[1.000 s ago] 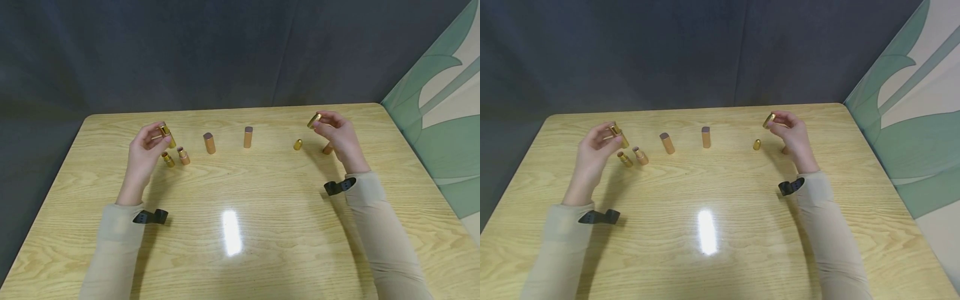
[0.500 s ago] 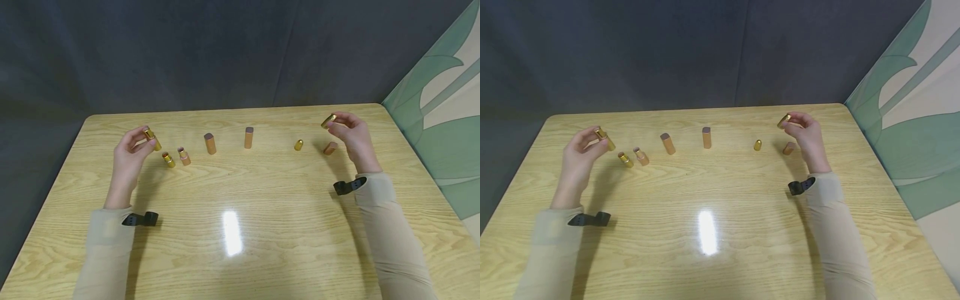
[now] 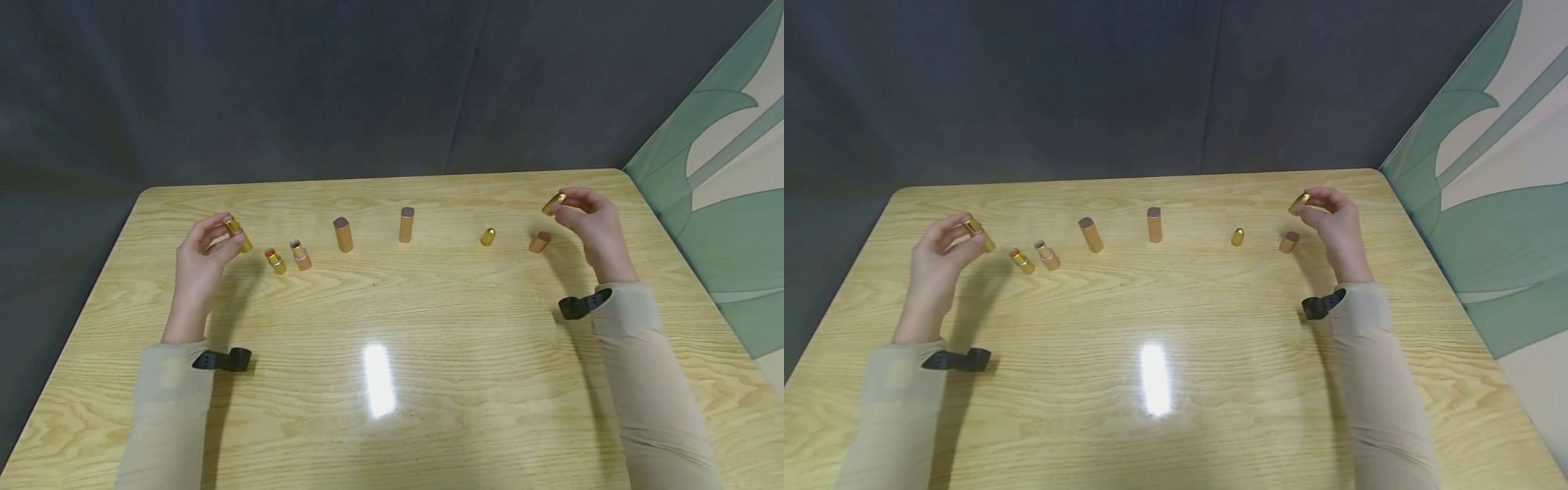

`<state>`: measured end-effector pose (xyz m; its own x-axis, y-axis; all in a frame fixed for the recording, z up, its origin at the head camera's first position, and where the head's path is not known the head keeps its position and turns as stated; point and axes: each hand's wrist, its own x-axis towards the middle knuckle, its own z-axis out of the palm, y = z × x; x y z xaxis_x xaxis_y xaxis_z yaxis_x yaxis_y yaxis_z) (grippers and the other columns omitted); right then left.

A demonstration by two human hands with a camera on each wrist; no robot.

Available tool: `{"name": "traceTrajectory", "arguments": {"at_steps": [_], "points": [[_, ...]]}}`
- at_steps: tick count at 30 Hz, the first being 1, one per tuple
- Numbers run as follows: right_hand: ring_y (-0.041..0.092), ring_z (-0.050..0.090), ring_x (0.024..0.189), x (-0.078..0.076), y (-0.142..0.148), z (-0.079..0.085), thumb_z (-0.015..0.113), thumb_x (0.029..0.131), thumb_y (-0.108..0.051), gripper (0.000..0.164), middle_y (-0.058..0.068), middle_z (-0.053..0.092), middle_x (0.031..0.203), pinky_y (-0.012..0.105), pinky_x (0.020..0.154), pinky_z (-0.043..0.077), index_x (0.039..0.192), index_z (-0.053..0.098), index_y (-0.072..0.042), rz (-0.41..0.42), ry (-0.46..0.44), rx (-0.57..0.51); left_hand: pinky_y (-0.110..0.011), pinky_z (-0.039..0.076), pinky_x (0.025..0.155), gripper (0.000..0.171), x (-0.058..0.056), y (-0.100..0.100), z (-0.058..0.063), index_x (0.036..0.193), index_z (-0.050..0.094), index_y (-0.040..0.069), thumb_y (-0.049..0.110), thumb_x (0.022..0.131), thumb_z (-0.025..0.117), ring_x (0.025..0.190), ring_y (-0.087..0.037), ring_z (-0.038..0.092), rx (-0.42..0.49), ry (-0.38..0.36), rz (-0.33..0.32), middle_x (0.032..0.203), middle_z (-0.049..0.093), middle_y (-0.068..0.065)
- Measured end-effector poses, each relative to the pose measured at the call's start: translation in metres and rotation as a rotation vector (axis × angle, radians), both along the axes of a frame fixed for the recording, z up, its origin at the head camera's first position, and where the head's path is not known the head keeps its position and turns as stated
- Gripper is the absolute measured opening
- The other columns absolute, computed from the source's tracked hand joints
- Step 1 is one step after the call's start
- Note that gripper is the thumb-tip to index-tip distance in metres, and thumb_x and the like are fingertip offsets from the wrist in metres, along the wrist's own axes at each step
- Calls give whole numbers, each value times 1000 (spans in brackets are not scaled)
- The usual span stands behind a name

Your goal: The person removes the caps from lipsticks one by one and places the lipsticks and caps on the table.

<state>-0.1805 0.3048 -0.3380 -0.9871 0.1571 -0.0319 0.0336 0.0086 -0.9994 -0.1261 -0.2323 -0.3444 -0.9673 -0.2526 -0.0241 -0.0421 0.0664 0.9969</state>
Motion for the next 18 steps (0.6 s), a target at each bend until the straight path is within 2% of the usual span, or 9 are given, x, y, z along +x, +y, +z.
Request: {"name": "traceTrajectory", "arguments": {"at_steps": [3,6,9,14,18], "points": [[-2,58,76,0,6,-2,64,88,-2,20,-15,60,83,8,68,49,98,64,-20,-3,-27,92,-5,49,75,42,0,-2,-2,129,54,17,10,89,66,90,3,60,-7,-16,-8,103,59,17],[-6,56,78,-1,11,-4,63,90,-6,19,-22,58,83,5,70,47,103,61,-21,-4,-63,267,-5,49,75,43,0,-4,-3,130,53,15,9,89,66,90,4,60,-7,-16,-21,103,59,17],[-10,53,80,-3,15,-5,62,92,-11,18,-28,55,83,3,71,45,107,58,-20,-2,-88,430,-5,49,74,40,0,-6,-5,127,55,18,9,89,66,90,5,60,-11,-10,-34,103,60,18],[-11,52,79,-4,23,-9,62,92,-14,19,-30,53,82,3,71,45,109,55,-16,18,-100,503,-5,50,74,36,1,-7,-8,120,58,24,6,89,65,90,5,60,-25,-8,-42,103,60,18],[-11,52,77,-4,27,-11,62,92,-14,18,-30,53,81,4,69,45,108,54,-17,27,-105,498,-5,50,73,38,1,-9,-10,124,58,19,5,89,65,90,5,59,-34,-11,-43,102,59,18]]}}
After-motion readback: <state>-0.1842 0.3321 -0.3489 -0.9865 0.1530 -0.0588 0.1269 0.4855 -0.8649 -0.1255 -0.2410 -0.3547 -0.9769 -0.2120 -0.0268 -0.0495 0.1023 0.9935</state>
